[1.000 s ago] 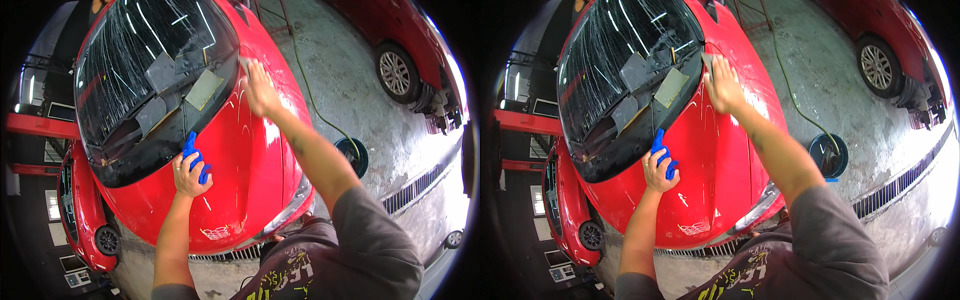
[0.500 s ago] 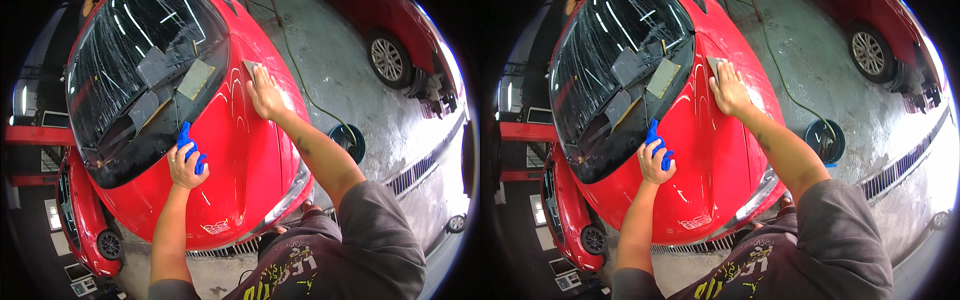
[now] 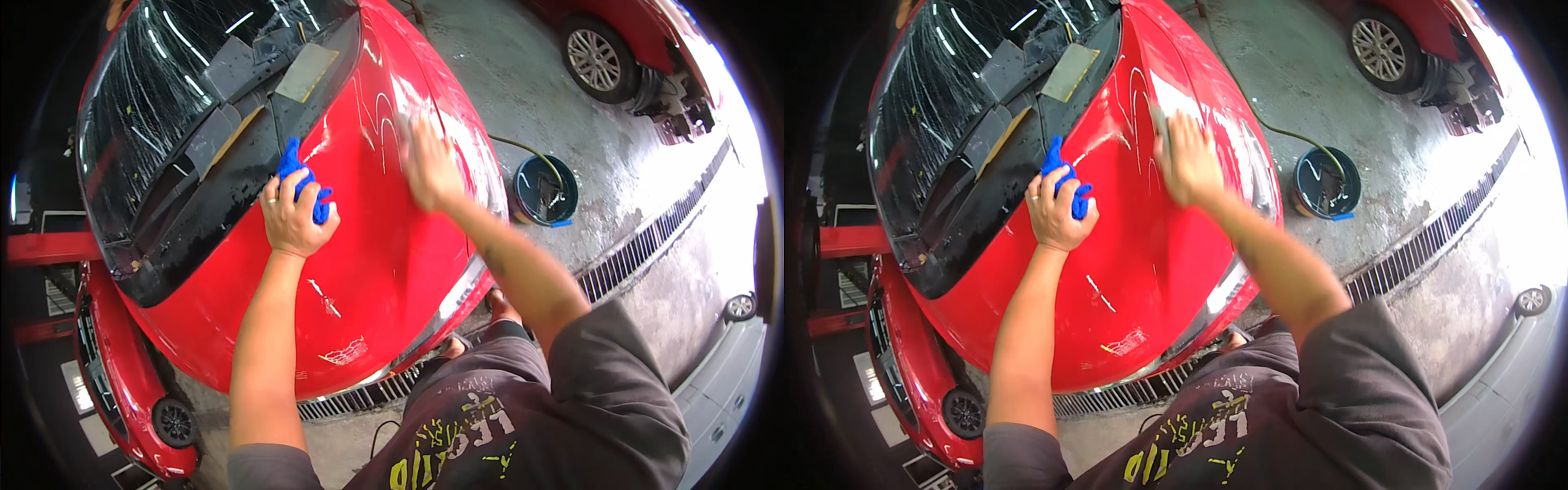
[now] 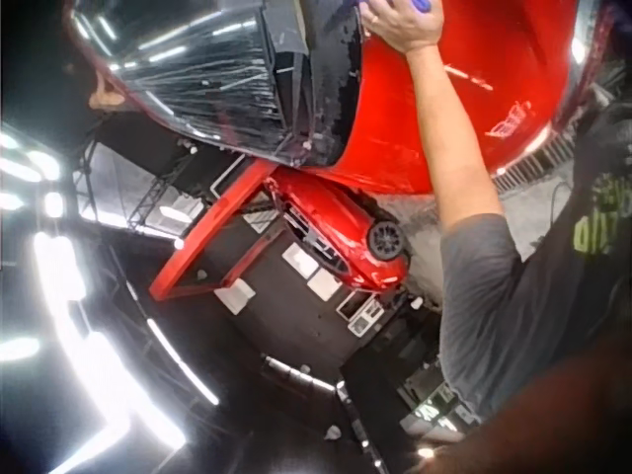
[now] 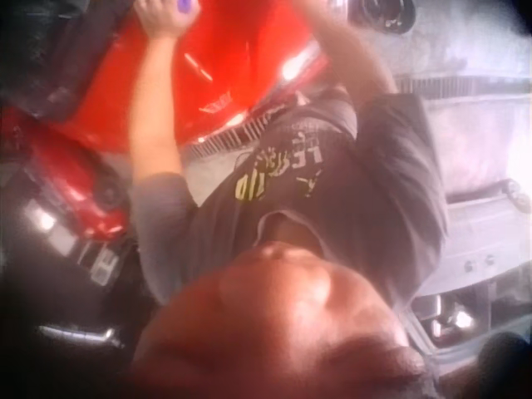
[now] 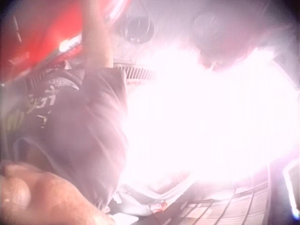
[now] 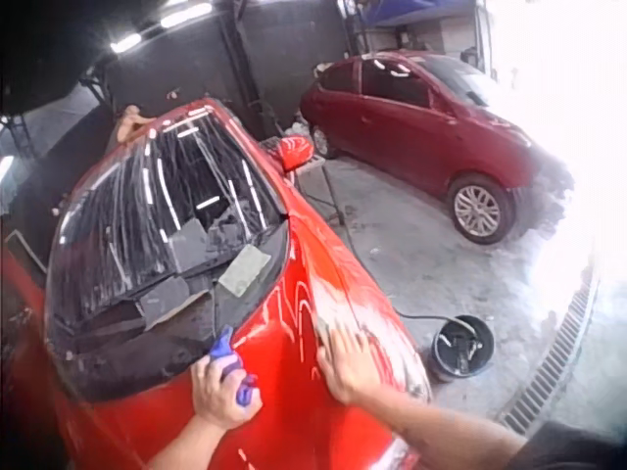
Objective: The person uses a blue microfiber cloth and a sanding block to clean and smooth the hood of a red car. They repeatedly wipe the surface, dip the cloth in a bucket of water, and sand specific areas to remove imperfections.
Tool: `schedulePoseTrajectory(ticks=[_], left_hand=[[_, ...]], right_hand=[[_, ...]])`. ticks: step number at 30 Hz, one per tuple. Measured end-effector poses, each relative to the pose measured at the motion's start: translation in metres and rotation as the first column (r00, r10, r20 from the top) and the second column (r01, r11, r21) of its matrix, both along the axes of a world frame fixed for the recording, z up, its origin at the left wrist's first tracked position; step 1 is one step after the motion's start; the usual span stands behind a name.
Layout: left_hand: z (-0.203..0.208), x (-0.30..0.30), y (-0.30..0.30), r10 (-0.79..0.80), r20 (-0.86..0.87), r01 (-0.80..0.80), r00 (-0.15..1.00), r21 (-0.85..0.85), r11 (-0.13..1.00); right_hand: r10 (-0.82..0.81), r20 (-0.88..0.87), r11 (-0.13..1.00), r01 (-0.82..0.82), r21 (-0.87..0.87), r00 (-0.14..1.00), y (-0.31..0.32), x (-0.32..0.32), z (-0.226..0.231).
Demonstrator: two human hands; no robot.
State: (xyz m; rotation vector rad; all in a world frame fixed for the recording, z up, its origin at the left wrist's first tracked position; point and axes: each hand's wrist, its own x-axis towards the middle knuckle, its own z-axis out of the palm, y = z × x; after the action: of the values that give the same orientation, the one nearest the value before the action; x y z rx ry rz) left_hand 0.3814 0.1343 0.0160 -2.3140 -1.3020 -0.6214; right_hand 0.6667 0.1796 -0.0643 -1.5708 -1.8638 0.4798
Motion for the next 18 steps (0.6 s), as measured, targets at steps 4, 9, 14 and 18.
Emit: schedulePoseTrajectory(ticks=[4,9,14,18], left_hand=[[0.001,-0.010,-0.011,0.033,-0.002,-0.033,0.999,0.008,0.999],[0.005,-0.002,-0.010,0.027,-0.016,-0.027,1.000,0.027,0.999],[-0.002,-0.003,-0.014,0.030,0.010,-0.030,1.000,0.014,0.999],[0.005,-0.013,-0.018,0.042,-0.020,-0.042,0.999,0.036,0.999]], right_hand=[[0.331,0.228,0.932,-0.281,-0.227,0.916,-0.260,-0.026,-0.044],[-0.024,0.102,0.998,0.019,0.057,0.994,-0.092,-0.032,-0.005],[-0.012,-0.015,0.998,0.013,0.064,1.000,-0.099,-0.022,-0.013],[0.422,0.137,0.881,-0.370,-0.296,0.896,-0.291,-0.008,-0.031]])
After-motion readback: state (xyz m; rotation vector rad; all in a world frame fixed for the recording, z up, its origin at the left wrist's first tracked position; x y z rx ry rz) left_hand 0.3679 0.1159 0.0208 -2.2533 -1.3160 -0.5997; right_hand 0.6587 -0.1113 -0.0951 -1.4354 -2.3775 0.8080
